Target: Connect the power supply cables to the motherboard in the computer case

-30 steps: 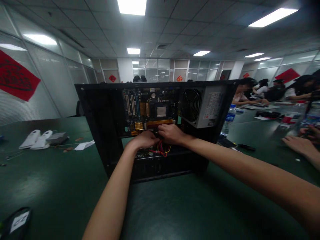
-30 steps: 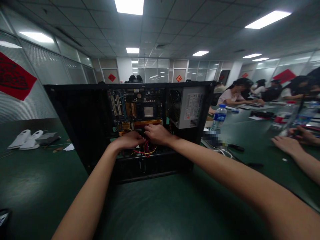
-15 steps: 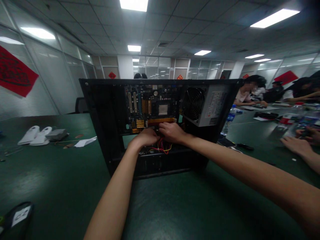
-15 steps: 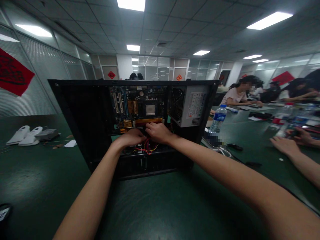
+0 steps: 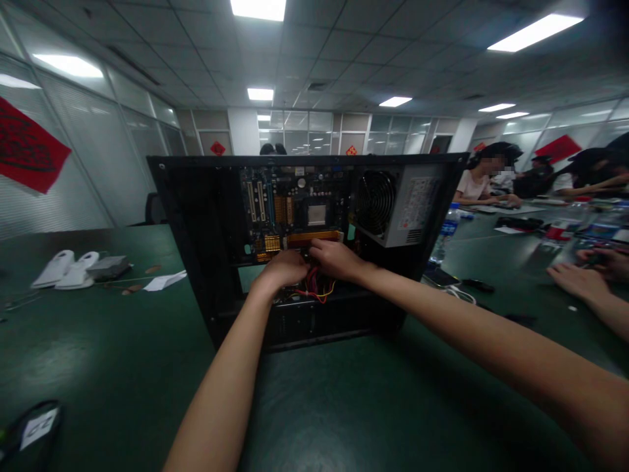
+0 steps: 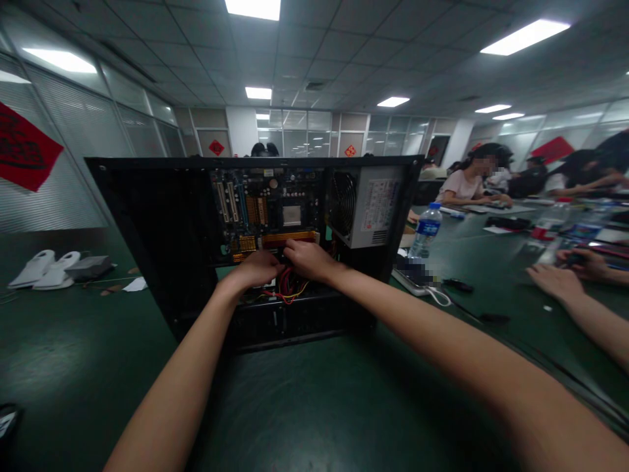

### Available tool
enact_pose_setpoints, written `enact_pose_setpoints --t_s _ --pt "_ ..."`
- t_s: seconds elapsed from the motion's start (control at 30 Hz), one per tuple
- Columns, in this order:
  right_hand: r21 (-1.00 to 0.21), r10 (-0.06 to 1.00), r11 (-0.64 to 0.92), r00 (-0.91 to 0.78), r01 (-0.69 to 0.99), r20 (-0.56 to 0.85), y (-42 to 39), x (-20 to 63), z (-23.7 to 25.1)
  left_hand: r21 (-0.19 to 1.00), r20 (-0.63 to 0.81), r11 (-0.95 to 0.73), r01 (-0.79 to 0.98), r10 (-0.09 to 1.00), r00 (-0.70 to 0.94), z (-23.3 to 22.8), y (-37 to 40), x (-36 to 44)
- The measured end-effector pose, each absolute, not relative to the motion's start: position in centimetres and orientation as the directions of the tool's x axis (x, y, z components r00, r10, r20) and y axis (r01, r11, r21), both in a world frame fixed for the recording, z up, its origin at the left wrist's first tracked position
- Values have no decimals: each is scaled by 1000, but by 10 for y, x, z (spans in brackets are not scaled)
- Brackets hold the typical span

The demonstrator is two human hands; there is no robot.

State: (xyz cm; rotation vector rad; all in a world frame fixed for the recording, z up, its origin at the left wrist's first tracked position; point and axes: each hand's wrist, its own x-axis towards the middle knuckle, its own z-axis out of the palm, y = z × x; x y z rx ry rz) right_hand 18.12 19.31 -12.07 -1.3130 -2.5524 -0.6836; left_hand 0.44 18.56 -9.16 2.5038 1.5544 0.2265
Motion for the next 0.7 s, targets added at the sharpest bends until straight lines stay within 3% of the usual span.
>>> enact_pose_setpoints --t_s 0.3,0.7 --pt "183 740 521 -548 834 390 183 187 -119 251 48 -387 887 920 388 -87 182 4" --pt "260 701 538 -597 802 391 185 187 -119 280 11 -345 896 934 356 -87 181 2"
